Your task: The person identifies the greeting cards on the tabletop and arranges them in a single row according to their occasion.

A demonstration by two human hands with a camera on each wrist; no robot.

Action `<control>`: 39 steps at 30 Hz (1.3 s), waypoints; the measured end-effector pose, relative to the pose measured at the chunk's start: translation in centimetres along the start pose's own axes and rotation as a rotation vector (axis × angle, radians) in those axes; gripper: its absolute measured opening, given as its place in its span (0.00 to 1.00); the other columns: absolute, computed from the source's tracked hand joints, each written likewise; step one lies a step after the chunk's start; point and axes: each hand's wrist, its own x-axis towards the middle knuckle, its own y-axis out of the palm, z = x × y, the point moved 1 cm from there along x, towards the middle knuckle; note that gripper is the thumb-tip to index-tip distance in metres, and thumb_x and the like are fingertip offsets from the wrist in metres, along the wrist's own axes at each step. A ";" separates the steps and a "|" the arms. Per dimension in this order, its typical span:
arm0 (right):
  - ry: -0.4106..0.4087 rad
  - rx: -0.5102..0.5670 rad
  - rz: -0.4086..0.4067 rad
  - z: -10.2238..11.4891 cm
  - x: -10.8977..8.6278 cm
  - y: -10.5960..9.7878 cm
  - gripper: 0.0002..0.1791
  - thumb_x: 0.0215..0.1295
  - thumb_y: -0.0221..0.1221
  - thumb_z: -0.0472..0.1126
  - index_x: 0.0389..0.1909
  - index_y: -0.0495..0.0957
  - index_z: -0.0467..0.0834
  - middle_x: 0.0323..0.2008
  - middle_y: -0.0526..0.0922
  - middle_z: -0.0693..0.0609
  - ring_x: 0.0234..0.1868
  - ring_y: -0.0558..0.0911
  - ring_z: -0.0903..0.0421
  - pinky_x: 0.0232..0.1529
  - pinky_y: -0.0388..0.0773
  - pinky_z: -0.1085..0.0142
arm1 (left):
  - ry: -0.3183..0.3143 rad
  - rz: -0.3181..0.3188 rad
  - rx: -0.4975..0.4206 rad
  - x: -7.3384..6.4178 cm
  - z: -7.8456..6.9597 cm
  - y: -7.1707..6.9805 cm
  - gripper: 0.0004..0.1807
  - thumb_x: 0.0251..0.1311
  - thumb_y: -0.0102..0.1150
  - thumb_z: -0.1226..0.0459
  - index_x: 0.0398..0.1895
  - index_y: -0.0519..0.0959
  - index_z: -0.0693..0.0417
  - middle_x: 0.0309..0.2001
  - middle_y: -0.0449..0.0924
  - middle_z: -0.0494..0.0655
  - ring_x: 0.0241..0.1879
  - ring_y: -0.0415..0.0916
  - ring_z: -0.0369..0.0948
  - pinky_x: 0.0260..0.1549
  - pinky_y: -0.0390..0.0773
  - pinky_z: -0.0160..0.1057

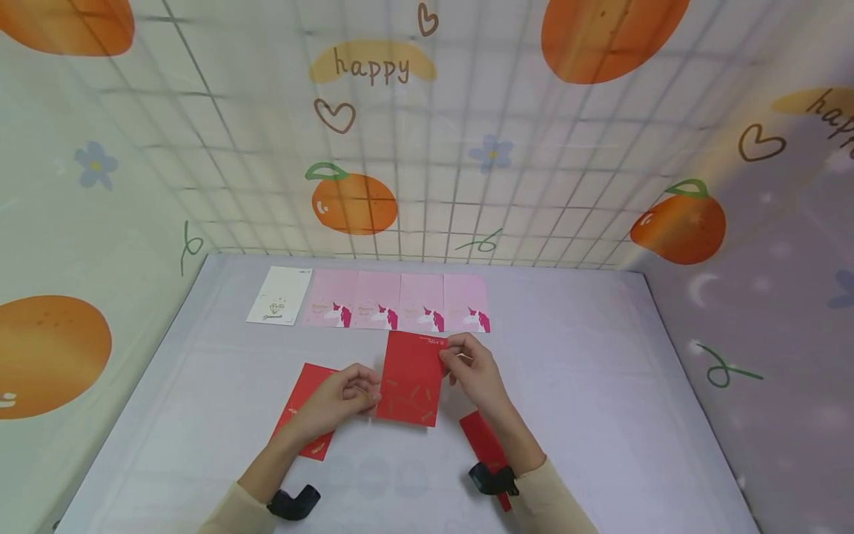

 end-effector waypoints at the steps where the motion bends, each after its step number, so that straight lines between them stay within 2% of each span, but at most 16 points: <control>1: 0.000 0.002 0.002 0.0 0.0 0.0 0.15 0.70 0.62 0.42 0.51 0.74 0.40 0.44 0.79 0.40 0.33 0.81 0.46 0.33 0.81 0.64 | -0.001 -0.001 0.004 0.0 0.0 0.0 0.19 0.62 0.68 0.58 0.53 0.76 0.54 0.44 0.80 0.49 0.39 0.84 0.46 0.40 0.84 0.43; 7: 0.009 0.017 0.003 0.1 0.0 0.0 0.16 0.69 0.63 0.43 0.52 0.74 0.41 0.44 0.79 0.40 0.33 0.80 0.46 0.32 0.81 0.65 | -0.006 0.011 0.013 -0.1 0.2 0.1 0.19 0.62 0.68 0.58 0.53 0.76 0.54 0.44 0.80 0.49 0.40 0.83 0.46 0.40 0.84 0.42; 21: 0.021 0.027 0.017 -0.3 0.0 0.0 0.18 0.69 0.63 0.45 0.53 0.74 0.40 0.45 0.79 0.40 0.34 0.80 0.47 0.35 0.81 0.63 | -0.009 0.060 -0.051 -0.1 0.4 0.1 0.17 0.63 0.67 0.60 0.51 0.75 0.54 0.43 0.80 0.51 0.41 0.83 0.48 0.42 0.84 0.47; 29: 0.037 0.000 0.062 -0.5 -0.4 0.5 0.19 0.69 0.63 0.45 0.55 0.74 0.42 0.44 0.80 0.41 0.38 0.83 0.45 0.40 0.83 0.56 | -0.025 0.089 -0.118 -0.1 0.2 -0.1 0.16 0.65 0.66 0.60 0.51 0.74 0.54 0.45 0.79 0.54 0.43 0.83 0.50 0.44 0.83 0.47; 33: 0.035 -0.003 0.089 -0.8 -0.5 0.9 0.19 0.68 0.64 0.44 0.55 0.74 0.42 0.45 0.80 0.42 0.40 0.82 0.45 0.41 0.83 0.55 | -0.017 0.077 -0.131 -0.1 0.3 -0.3 0.16 0.65 0.65 0.60 0.51 0.73 0.54 0.46 0.78 0.55 0.44 0.82 0.50 0.45 0.83 0.46; 39: 0.013 0.008 0.129 -1.4 -0.7 1.3 0.18 0.68 0.63 0.41 0.55 0.74 0.40 0.44 0.79 0.40 0.38 0.82 0.45 0.38 0.83 0.60 | -0.010 0.036 -0.150 0.0 0.7 -0.5 0.18 0.65 0.66 0.60 0.53 0.72 0.54 0.46 0.78 0.55 0.45 0.82 0.50 0.45 0.83 0.47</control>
